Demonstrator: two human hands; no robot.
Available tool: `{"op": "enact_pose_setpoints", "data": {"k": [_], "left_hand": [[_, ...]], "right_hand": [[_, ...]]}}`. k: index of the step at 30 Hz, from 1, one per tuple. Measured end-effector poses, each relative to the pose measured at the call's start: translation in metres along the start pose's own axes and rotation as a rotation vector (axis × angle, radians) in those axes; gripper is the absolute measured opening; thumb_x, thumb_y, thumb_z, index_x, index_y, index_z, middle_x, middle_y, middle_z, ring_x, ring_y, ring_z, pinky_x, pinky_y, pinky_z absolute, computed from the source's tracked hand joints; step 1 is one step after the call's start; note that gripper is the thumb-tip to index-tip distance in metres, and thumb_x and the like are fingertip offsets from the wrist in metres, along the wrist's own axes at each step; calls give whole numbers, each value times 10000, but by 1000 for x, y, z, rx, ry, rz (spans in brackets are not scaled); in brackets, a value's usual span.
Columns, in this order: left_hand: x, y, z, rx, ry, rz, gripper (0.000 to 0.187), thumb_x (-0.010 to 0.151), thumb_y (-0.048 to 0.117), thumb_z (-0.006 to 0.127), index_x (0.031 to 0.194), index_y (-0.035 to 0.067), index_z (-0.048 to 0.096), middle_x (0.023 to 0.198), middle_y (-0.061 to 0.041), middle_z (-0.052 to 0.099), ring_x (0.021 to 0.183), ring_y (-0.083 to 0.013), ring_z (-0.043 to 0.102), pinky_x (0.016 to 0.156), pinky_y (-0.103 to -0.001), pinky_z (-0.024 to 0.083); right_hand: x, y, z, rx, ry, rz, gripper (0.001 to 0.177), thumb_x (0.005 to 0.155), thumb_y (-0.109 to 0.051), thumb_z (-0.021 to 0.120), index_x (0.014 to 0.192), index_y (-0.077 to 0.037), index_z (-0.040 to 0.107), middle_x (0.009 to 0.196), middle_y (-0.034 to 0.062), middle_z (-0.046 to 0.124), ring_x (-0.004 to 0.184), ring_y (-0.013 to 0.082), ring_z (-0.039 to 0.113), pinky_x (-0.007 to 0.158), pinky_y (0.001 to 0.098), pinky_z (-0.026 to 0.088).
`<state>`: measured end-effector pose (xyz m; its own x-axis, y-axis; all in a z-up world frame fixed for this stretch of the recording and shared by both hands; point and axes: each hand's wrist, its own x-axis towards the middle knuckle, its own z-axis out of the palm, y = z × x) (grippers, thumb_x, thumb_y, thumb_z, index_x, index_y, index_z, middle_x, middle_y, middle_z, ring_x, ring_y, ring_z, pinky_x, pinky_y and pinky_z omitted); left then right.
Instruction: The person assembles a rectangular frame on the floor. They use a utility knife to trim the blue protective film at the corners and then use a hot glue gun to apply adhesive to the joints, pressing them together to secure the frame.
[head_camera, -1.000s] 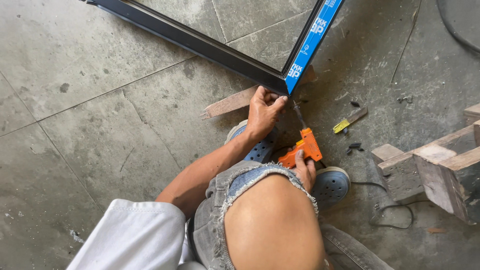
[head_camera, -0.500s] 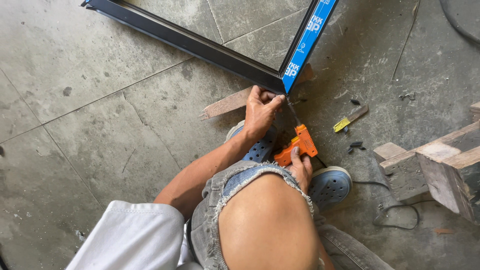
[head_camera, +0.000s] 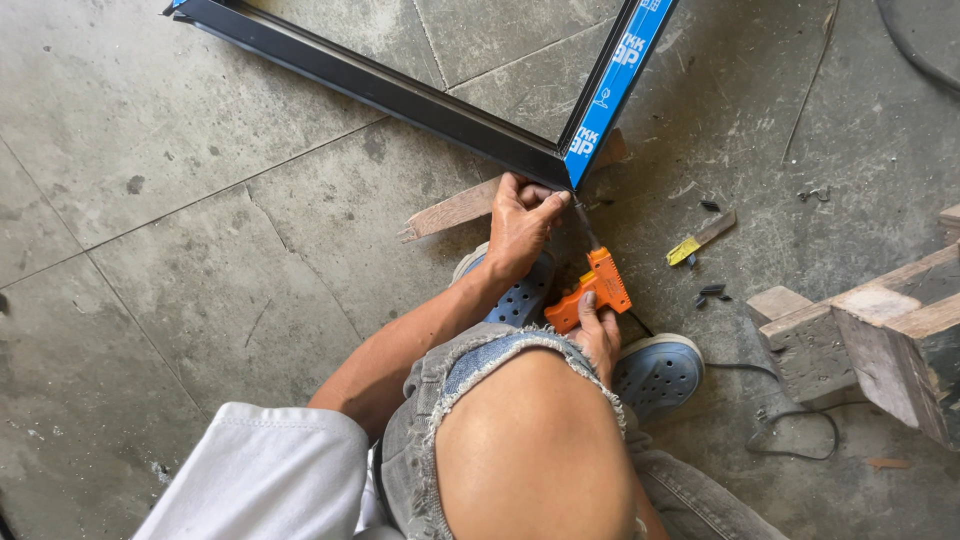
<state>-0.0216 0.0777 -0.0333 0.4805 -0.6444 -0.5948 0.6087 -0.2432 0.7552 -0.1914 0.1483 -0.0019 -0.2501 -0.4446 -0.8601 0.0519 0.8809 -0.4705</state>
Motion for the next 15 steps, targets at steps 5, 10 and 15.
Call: {"op": "enact_pose_setpoints", "data": {"k": [5,10,15], "left_hand": [[-1,2,0,1,1,0,448,857,70,770,1207,24,493,805,-84,716,574,-116,659,402,-199,500],[0,-1,-1,4,-4,0,451,857,83,778,1205,32,496,810,-80,721,590,-111,662,408,-193,507],[5,-6,-3,22,-4,5,460,851,85,788,1203,32,497,798,-82,718,592,-108,655,412,-190,496]], "right_hand": [[1,1,4,85,-32,-1,490,958,-417,769,1289,-90,616,1074,244,704,949,320,734,927,458,589],[-4,-1,8,148,-42,-2,503,967,-385,759,1315,-65,586,1123,259,691,1000,344,729,956,481,584],[17,20,-3,177,-57,0,488,979,-367,755,1315,-62,577,1141,263,684,1027,352,726,968,487,582]]}}
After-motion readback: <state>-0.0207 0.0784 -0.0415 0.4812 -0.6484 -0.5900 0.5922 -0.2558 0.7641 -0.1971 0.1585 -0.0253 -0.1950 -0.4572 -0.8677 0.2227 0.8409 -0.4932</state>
